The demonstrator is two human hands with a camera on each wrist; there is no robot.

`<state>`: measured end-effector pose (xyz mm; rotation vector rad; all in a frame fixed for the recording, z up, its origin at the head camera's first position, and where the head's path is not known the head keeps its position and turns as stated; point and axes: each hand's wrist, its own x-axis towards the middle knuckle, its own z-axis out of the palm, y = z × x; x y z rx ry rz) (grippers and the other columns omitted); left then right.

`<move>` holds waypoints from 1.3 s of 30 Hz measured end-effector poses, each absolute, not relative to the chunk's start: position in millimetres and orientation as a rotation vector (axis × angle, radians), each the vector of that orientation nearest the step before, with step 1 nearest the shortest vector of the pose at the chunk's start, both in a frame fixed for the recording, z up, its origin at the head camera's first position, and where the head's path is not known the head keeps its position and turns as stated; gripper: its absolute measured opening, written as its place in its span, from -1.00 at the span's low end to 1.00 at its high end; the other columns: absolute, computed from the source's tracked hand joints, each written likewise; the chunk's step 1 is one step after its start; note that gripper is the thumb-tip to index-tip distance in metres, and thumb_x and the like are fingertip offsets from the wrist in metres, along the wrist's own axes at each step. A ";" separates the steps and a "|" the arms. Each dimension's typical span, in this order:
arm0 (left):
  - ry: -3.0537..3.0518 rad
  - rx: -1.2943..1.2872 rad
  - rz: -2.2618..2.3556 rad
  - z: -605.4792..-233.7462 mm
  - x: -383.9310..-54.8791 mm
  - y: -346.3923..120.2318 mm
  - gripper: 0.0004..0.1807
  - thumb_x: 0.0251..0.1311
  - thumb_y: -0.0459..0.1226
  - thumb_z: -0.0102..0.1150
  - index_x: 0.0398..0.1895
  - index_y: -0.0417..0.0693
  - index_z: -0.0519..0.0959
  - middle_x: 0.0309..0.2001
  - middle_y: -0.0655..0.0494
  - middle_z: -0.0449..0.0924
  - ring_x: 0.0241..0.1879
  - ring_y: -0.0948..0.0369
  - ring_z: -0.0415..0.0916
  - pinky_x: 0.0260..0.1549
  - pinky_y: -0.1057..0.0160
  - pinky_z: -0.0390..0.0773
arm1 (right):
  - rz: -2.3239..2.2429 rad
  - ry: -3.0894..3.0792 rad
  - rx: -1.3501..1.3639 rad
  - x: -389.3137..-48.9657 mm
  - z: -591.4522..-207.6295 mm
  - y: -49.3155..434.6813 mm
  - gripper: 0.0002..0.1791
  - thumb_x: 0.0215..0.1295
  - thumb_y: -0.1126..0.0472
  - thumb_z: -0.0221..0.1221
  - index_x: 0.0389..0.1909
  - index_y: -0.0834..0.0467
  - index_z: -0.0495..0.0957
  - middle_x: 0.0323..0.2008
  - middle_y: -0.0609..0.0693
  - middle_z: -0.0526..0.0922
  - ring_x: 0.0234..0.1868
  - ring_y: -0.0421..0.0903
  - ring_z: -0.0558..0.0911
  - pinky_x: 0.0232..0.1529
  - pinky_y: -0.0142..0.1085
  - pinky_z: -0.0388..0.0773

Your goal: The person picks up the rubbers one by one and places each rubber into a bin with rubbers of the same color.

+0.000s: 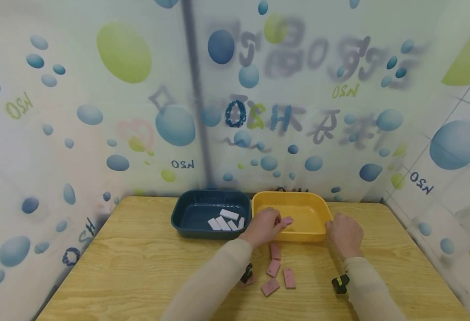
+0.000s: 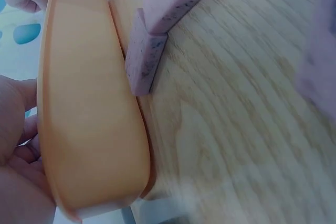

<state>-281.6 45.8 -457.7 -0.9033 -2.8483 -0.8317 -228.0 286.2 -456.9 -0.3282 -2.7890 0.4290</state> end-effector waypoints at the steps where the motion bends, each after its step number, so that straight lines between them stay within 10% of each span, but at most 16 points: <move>1: -2.845 -0.905 -0.841 -457.5 -281.9 46.7 -0.53 0.46 0.14 0.07 -0.46 0.01 0.55 -0.50 0.21 0.42 -0.48 0.28 0.36 -0.45 0.36 0.39 | 0.429 -2.791 -0.327 -227.8 -457.0 286.4 -0.62 0.32 0.28 0.10 -0.72 0.18 0.31 -0.74 0.01 0.28 -0.68 -0.05 0.33 -0.68 -0.25 0.26; 39: -3.007 -0.714 -0.899 -453.0 -286.8 67.9 -0.64 0.23 0.09 0.40 -0.49 0.05 0.67 -0.53 0.28 0.53 -0.48 0.29 0.42 -0.47 0.36 0.42 | 0.399 -2.800 -0.334 -227.5 -457.4 286.0 -0.62 0.33 0.28 0.09 -0.71 0.19 0.32 -0.73 0.02 0.29 -0.68 -0.04 0.34 -0.69 -0.25 0.26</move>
